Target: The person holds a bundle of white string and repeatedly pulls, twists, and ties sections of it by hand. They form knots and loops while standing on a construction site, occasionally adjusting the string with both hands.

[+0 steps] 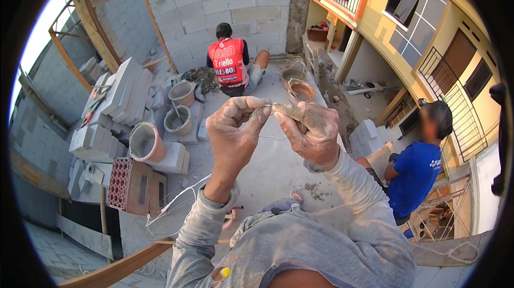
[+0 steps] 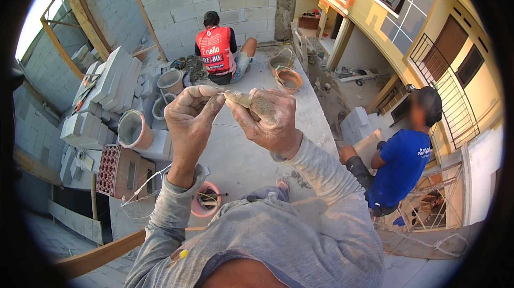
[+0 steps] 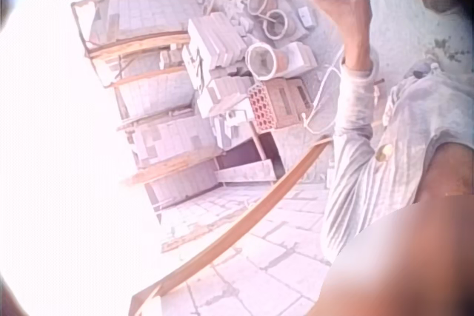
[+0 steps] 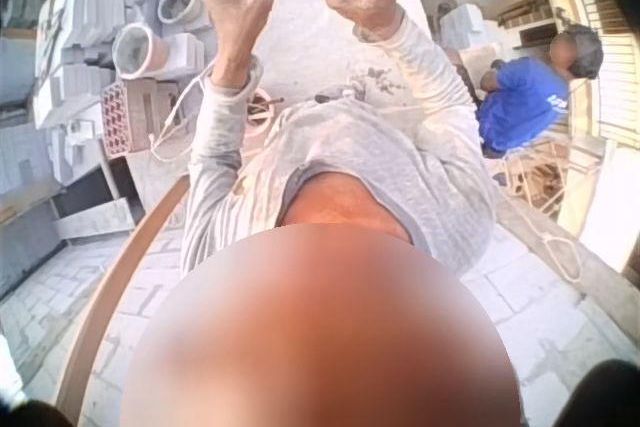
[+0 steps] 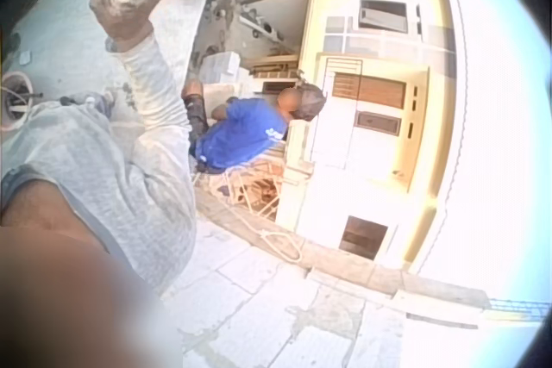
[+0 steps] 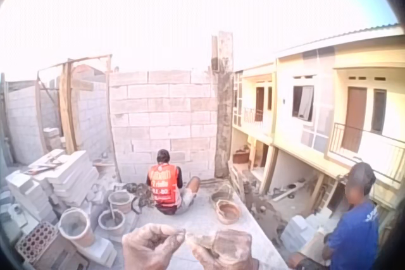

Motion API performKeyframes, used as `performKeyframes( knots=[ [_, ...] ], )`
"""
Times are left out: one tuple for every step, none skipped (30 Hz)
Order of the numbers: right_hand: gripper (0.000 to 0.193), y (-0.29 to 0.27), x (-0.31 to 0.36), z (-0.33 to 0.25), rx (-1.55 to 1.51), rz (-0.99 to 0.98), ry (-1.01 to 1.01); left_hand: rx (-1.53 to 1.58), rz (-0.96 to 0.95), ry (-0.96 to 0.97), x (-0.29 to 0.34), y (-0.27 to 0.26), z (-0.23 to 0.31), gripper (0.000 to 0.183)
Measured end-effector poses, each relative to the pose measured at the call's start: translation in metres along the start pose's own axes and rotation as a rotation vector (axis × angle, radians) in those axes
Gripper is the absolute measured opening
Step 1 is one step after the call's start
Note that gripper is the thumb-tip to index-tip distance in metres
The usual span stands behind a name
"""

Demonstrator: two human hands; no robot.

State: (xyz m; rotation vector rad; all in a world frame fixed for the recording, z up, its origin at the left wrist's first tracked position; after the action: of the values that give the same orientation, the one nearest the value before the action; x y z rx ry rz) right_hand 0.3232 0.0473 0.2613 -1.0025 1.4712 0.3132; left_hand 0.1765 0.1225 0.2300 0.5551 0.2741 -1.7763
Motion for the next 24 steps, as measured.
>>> performKeyframes(
  knots=[
    [0.027, -0.001, 0.003, -0.007, 0.072, 0.009, -0.111, 0.153, -0.009, -0.106, 0.002, 0.002, -0.006, 0.016],
    [0.031, 0.0, 0.005, -0.012, 0.145, 0.017, -0.222, 0.313, -0.008, -0.189, 0.005, 0.004, -0.011, 0.016],
    [0.035, 0.0, 0.009, -0.018, 0.217, 0.025, -0.324, 0.321, 0.018, -0.24, 0.008, 0.004, -0.013, 0.016],
    [0.038, 0.002, 0.012, -0.018, 0.233, 0.024, -0.364, 0.338, 0.053, -0.268, 0.01, 0.003, -0.014, 0.016],
    [0.037, 0.001, 0.015, -0.018, 0.265, 0.022, -0.389, 0.363, 0.058, -0.267, 0.011, 0.003, -0.012, 0.016],
    [0.037, 0.002, 0.018, -0.016, 0.307, -0.008, -0.393, 0.347, 0.074, -0.332, 0.013, 0.002, -0.016, 0.016],
    [0.037, 0.002, 0.021, -0.014, 0.35, -0.038, -0.398, 0.34, 0.059, -0.366, 0.014, 0.003, -0.018, 0.016],
    [0.036, 0.001, 0.024, -0.014, 0.36, -0.038, -0.421, 0.313, 0.077, -0.429, 0.016, 0.0, -0.022, 0.016],
    [0.035, -0.001, 0.026, -0.014, 0.369, -0.037, -0.443, 0.313, -0.004, -0.411, 0.015, 0.005, -0.02, 0.016],
    [0.034, -0.002, 0.028, -0.014, 0.374, -0.04, -0.456, 0.291, -0.05, -0.423, 0.016, 0.006, -0.021, 0.016],
    [0.034, -0.004, 0.03, -0.014, 0.367, -0.042, -0.474, 0.273, -0.1, -0.442, 0.017, 0.009, -0.023, 0.017],
    [0.034, -0.005, 0.032, -0.014, 0.357, -0.049, -0.482, 0.233, -0.135, -0.459, 0.018, 0.01, -0.025, 0.02],
    [0.033, -0.005, 0.033, -0.014, 0.343, -0.057, -0.492, 0.2, -0.175, -0.48, 0.019, 0.011, -0.027, 0.022],
    [0.033, -0.006, 0.034, -0.014, 0.333, -0.055, -0.489, 0.166, -0.216, -0.5, 0.02, 0.014, -0.03, 0.025],
    [0.033, -0.006, 0.034, -0.014, 0.32, -0.054, -0.486, 0.192, -0.226, -0.488, 0.02, 0.014, -0.03, 0.025],
    [0.034, -0.006, 0.035, -0.014, 0.308, -0.053, -0.483, 0.217, -0.237, -0.475, 0.02, 0.016, -0.029, 0.025],
    [0.034, -0.006, 0.035, -0.014, 0.311, -0.046, -0.478, 0.243, -0.247, -0.464, 0.02, 0.018, -0.028, 0.025],
    [0.033, -0.006, 0.035, -0.014, 0.315, -0.039, -0.473, 0.255, -0.249, -0.447, 0.019, 0.019, -0.027, 0.025],
    [0.033, -0.006, 0.034, -0.015, 0.319, -0.032, -0.468, 0.267, -0.251, -0.43, 0.019, 0.021, -0.025, 0.024],
    [0.038, -0.007, 0.034, -0.015, 0.305, -0.017, -0.447, 0.272, -0.256, -0.426, 0.02, 0.023, -0.025, 0.024],
    [0.042, -0.008, 0.033, -0.015, 0.29, -0.002, -0.427, 0.239, -0.241, -0.379, 0.019, 0.023, -0.021, 0.024],
    [0.047, -0.009, 0.032, -0.015, 0.275, 0.004, -0.408, 0.199, -0.23, -0.346, 0.019, 0.024, -0.018, 0.025],
    [0.045, -0.011, 0.03, -0.014, 0.263, 0.026, -0.385, 0.159, -0.219, -0.314, 0.019, 0.025, -0.016, 0.025],
    [0.043, -0.012, 0.029, -0.013, 0.251, 0.038, -0.363, 0.189, -0.202, -0.295, 0.019, 0.027, -0.014, 0.024]
  ],
)
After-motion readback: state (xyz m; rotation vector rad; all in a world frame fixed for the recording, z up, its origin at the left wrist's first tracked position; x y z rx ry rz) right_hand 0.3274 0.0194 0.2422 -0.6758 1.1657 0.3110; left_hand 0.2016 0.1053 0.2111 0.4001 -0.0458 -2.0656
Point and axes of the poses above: each hand's wrist, its own x-axis away from the middle knuckle, its own y-axis out of the palm, z = x × y, the point moved 8 cm from there along -x, towards the middle knuckle, and after that the axes turned 6 degrees about -y, right-handed, at the moved point
